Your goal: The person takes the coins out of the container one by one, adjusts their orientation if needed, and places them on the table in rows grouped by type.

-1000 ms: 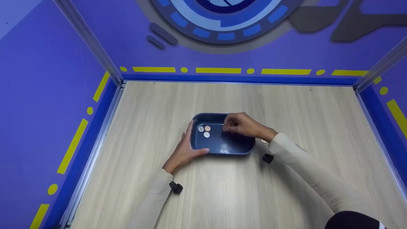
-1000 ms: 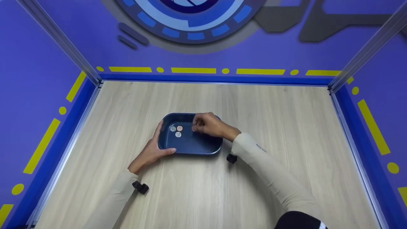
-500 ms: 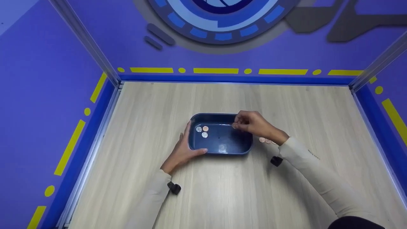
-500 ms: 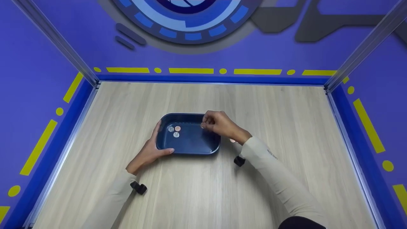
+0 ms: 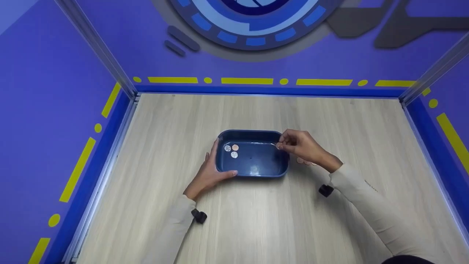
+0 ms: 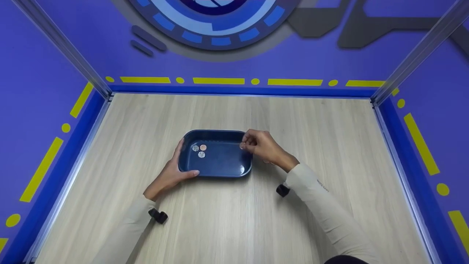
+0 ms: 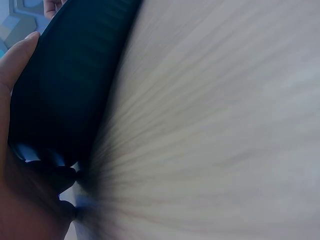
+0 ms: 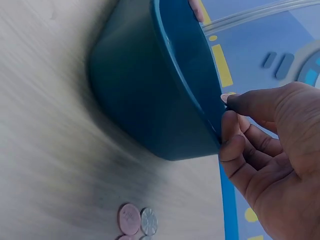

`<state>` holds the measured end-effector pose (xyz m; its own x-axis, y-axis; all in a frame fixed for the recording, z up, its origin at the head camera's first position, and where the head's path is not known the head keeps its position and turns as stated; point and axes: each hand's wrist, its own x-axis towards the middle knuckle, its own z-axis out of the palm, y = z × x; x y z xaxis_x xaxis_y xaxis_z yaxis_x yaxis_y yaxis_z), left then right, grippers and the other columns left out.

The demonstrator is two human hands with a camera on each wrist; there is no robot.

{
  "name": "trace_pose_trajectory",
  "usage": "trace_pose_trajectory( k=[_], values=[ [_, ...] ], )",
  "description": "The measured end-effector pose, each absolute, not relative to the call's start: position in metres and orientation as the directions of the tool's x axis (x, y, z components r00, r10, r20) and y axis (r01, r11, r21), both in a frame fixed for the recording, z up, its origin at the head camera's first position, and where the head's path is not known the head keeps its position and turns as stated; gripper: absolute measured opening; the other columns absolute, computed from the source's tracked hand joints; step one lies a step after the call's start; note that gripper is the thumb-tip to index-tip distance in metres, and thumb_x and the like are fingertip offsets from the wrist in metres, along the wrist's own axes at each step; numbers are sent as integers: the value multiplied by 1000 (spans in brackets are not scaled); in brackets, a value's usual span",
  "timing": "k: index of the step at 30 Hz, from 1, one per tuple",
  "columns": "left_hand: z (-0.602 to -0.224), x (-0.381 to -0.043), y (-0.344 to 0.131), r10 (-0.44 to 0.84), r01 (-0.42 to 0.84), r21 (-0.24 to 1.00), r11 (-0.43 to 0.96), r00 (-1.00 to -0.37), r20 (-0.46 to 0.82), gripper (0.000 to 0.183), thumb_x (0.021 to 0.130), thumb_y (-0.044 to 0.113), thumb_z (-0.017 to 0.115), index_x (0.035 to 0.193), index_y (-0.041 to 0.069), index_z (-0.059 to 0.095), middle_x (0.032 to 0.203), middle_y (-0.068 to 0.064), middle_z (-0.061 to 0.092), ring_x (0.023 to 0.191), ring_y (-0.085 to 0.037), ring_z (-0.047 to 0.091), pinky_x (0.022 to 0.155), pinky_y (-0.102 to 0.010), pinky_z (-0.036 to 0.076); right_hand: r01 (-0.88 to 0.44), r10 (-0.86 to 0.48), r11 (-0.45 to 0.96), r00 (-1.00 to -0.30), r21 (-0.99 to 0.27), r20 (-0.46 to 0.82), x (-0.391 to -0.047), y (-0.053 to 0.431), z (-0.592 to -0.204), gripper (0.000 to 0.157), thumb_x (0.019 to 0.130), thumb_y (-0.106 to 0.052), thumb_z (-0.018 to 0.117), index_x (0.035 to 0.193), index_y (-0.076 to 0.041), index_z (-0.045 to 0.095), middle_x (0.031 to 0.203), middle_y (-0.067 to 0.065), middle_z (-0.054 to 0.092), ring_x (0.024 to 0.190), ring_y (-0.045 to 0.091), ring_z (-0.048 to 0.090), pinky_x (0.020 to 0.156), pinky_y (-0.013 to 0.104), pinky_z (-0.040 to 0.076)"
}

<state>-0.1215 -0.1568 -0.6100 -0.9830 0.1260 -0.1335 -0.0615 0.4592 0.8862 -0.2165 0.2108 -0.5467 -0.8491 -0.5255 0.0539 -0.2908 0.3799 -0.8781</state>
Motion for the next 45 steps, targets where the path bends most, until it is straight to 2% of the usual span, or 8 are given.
trace_pose_trajectory(
  k=[8,12,16,23,29,35,41,45],
  values=[
    [-610,-120,-157,130,-61,889,453,-982,-134,139,79,52,97,178,38,2,185,-10,12,165,-55,-3,126,-80,13,-257,-457,407,-888,-877,48,-211,226,-549,12,101,-15,83,102,-6,77,89,10,74,75,17,65,66,21,52],
    [-610,-121,-158,128,-56,889,454,-983,-128,140,78,53,98,179,37,2,184,-12,13,165,-56,-2,126,-79,14,-247,-441,403,-896,-881,50,-209,233,-551,14,102,-16,82,103,-3,76,89,13,75,75,17,66,68,21,53],
    [-610,-122,-159,125,-56,891,451,-984,-125,139,79,48,98,179,35,3,184,-14,14,165,-57,-2,127,-79,14,-218,-421,394,-906,-893,35,-206,240,-554,15,102,-15,82,104,-2,76,90,16,74,75,16,66,65,21,53],
    [-609,-124,-158,132,-55,889,454,-983,-128,137,80,49,98,179,38,3,183,-17,16,164,-57,-2,125,-80,16,-191,-384,392,-923,-900,29,-198,255,-565,14,101,-8,81,108,3,75,94,19,74,78,15,67,66,20,55],
    [-609,-122,-158,138,-55,885,462,-981,-133,139,79,54,97,178,39,1,184,-15,14,165,-57,-2,126,-78,17,-163,-350,417,-937,-894,8,-192,270,-571,13,101,-10,82,106,0,75,94,19,75,74,14,66,59,20,52],
    [-609,-121,-157,134,-55,885,462,-982,-131,138,80,48,97,179,36,2,183,-17,15,165,-56,-2,126,-78,18,-150,-324,415,-946,-897,8,-185,290,-581,13,100,-7,82,105,3,74,94,20,77,77,13,70,67,19,56],
    [-611,-121,-158,136,-55,891,451,-982,-130,140,78,56,97,179,37,2,184,-15,15,165,-56,-2,126,-78,17,-112,-310,410,-950,-905,-23,-177,305,-588,15,101,-8,81,107,4,73,97,22,78,82,20,76,68,20,59],
    [-610,-121,-157,133,-59,888,457,-982,-133,140,77,56,97,178,40,2,183,-15,16,165,-56,-1,127,-78,16,-113,-290,433,-957,-894,-19,-174,314,-593,15,101,-9,81,106,3,73,99,21,78,80,13,72,67,19,56]
  ],
)
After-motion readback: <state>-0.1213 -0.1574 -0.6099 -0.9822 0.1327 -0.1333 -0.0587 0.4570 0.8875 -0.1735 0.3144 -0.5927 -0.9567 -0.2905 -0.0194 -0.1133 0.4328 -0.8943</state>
